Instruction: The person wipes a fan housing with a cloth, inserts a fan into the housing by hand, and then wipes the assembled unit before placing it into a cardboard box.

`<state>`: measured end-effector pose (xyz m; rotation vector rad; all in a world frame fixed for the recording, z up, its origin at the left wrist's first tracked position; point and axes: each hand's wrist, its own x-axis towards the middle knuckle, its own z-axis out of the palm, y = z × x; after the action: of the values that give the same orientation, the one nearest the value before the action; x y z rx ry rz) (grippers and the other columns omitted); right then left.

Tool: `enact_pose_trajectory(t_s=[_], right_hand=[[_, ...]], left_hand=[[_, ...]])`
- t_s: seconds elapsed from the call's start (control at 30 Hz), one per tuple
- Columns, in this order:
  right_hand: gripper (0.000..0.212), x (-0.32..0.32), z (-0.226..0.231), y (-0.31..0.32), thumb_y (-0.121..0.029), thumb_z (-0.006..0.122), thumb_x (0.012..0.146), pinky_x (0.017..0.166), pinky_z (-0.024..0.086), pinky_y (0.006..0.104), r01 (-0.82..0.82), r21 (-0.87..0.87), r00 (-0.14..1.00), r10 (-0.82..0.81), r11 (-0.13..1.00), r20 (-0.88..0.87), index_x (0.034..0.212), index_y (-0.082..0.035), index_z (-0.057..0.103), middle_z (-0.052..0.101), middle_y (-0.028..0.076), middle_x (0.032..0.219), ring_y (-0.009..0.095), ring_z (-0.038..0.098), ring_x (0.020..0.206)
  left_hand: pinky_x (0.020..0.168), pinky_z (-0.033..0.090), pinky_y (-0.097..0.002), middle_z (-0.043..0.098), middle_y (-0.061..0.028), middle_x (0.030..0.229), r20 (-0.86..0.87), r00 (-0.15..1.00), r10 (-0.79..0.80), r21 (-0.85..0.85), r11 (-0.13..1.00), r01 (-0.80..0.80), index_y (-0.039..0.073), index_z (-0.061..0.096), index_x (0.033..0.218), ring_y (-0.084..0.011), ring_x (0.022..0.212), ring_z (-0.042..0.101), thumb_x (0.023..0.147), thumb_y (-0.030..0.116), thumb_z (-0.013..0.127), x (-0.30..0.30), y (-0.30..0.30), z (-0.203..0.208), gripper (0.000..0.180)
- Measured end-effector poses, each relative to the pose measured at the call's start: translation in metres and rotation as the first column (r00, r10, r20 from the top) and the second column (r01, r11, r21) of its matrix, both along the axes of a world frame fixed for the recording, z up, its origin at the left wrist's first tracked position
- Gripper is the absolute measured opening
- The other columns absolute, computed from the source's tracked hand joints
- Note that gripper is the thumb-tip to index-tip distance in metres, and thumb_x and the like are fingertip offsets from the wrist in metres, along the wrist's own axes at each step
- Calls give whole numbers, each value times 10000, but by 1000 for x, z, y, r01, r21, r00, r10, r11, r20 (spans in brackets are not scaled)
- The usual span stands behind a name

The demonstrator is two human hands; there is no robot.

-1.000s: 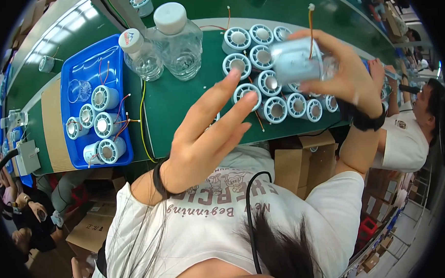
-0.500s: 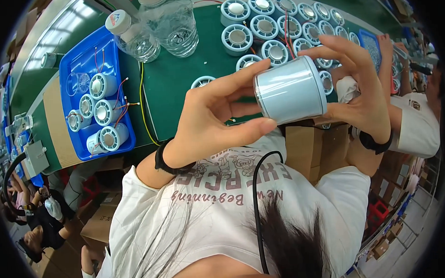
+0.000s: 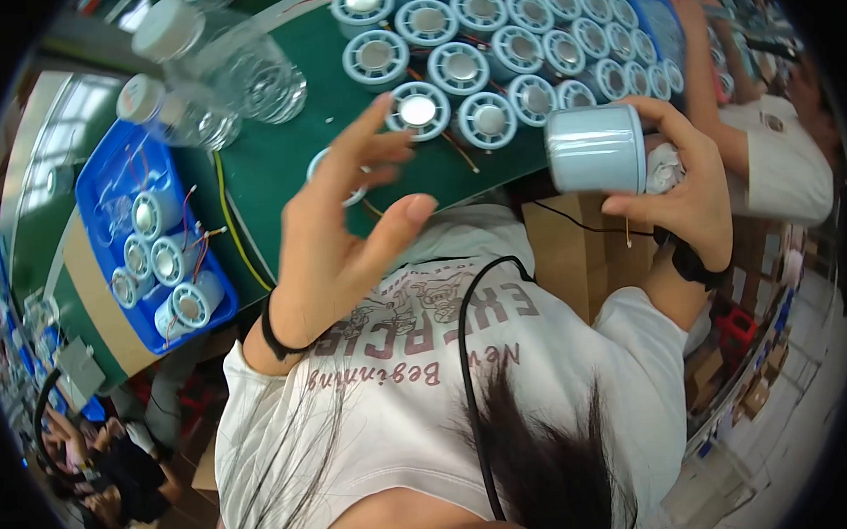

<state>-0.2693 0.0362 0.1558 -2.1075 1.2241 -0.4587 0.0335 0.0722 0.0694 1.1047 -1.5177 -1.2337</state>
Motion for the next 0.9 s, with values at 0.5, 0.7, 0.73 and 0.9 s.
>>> enact_pose_trajectory(t_s=[0.5,0.7,0.73,0.9], right_hand=[[610,-247,-333,133,-472,812,664,752,516,439,994,-55,40,-790,93,-612,917,70,691,695,213,878,344,669,855],[633,-241,-388,123,-496,785,696,789,510,448,996,-76,21,-917,55,-398,926,85,690,681,267,929,373,659,891],[640,-239,-387,123,-506,773,708,796,508,448,994,-79,44,-937,77,-347,929,89,688,677,277,942,383,656,901],[662,-259,-329,148,-534,684,789,874,487,423,978,-54,133,-801,202,-584,1055,72,663,658,271,1063,409,620,1033]], left_hand=[[925,471,-367,587,-132,1211,589,808,-7,-3,1000,11,44,494,1301,-306,1081,588,658,12,801,48,-4,-35,714],[908,473,-352,588,-133,1170,17,999,32,212,977,-35,11,429,1292,-225,1085,583,663,119,840,43,-1,-15,759],[902,475,-350,587,-133,1167,-117,993,2,236,971,25,7,417,1290,-219,1083,579,684,182,833,38,-5,-13,756],[894,469,-341,547,-146,1223,-384,913,-141,395,868,301,-2,385,1313,-219,1087,559,750,490,769,7,-33,8,841]])
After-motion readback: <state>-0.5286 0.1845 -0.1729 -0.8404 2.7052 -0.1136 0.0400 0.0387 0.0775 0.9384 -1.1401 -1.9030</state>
